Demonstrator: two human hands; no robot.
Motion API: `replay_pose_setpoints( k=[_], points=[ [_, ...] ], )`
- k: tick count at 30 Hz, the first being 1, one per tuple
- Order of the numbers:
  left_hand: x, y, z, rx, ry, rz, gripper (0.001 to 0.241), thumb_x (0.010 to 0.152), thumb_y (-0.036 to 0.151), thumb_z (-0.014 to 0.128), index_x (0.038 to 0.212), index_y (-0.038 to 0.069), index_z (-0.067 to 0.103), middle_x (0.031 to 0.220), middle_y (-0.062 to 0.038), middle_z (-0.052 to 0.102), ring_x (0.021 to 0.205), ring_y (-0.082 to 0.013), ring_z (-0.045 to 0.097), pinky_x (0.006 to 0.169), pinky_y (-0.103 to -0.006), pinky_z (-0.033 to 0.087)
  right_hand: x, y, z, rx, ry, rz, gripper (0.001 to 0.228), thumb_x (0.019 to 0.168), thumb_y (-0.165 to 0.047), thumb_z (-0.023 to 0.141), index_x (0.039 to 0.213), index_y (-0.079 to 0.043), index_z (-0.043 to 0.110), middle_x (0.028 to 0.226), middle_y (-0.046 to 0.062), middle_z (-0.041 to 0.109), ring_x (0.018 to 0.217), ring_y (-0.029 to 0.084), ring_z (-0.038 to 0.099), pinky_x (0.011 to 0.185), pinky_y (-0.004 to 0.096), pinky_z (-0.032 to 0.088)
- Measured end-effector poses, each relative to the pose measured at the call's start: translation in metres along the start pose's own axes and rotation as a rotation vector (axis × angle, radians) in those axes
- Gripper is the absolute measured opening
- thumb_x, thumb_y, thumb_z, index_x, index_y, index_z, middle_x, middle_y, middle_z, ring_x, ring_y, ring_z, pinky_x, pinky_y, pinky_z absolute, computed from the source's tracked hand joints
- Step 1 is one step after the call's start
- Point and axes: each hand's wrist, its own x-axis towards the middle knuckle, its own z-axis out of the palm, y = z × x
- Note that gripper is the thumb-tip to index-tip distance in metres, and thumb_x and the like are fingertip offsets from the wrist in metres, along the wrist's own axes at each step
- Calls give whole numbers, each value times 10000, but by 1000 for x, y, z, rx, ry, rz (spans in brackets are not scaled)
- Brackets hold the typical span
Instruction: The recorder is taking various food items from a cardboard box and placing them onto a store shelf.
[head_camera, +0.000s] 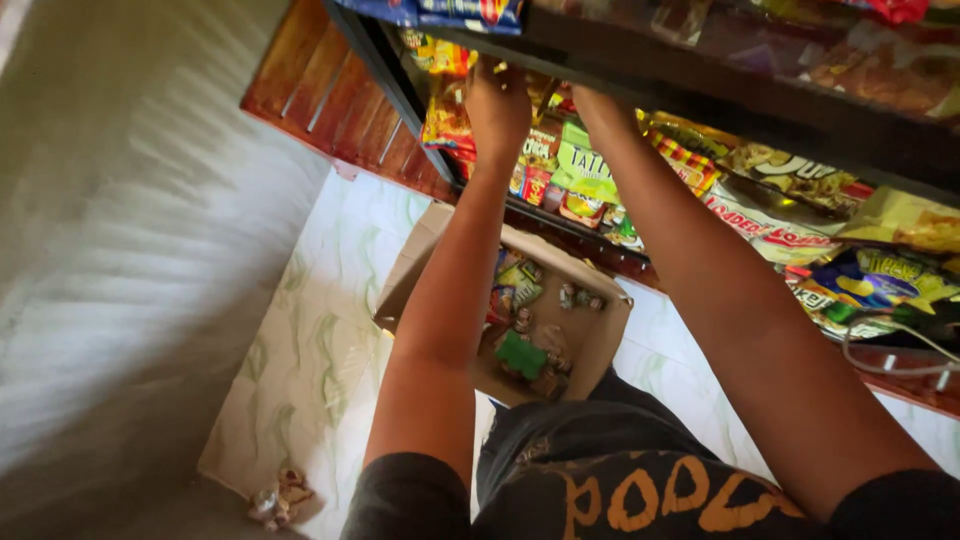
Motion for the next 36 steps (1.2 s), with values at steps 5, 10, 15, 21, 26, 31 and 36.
replay_pose_setpoints(
  k=[5,10,15,21,26,31,36],
  points=[
    [-17,-6,-9,-75,53,-13,289,899,115,704,1158,15,624,1047,-175,729,884,-334,757,759,-390,588,-27,-2,-15,400,-72,195,275,933,-304,697,1007,-51,775,978,102,765,823,160,708,766,326,560],
    [-96,-72,-18,143,-107,-115,162,1026,176,677,1140,61,673,1006,-163,765,885,-316,748,733,-347,590,-148,-73,-79,455,-216,276,256,970,-302,705,1049,-61,745,989,80,757,812,155,717,726,310,566],
    [-157,-24,-90,56,-77,-150,183,1055,225,663,1158,74,668,1006,-129,770,882,-262,768,754,-352,605,-187,-83,-60,633,-369,263,240,1016,-300,716,1103,-76,708,1002,53,747,797,149,729,675,290,575],
    [-252,-44,-151,-115,-106,-638,276,1003,243,633,1219,77,679,1019,-49,768,836,-155,746,679,-331,594,-264,-13,-17,673,-523,361,246,1064,-300,699,1118,-61,702,1051,71,773,800,140,738,672,273,600],
    [-361,-126,-192,-27,-153,-836,225,1027,214,657,1167,47,711,868,-43,731,708,-106,628,621,-285,499,-335,38,-5,528,-572,714,197,989,-209,739,1096,-49,696,987,68,749,712,131,696,572,252,528],
    [-407,-167,-208,-174,-169,-1073,216,1012,255,623,1079,59,681,721,-9,615,587,-92,542,520,-282,438,-397,98,12,421,-538,803,189,994,-217,683,1128,-84,690,984,39,749,712,100,694,581,237,554],
    [-468,-259,-196,-42,-245,-1214,219,937,228,669,1005,25,716,717,-24,653,576,-115,577,516,-309,461,-449,212,73,333,-513,936,221,964,-209,692,1146,-84,698,987,49,754,707,107,693,577,246,559]
  ],
)
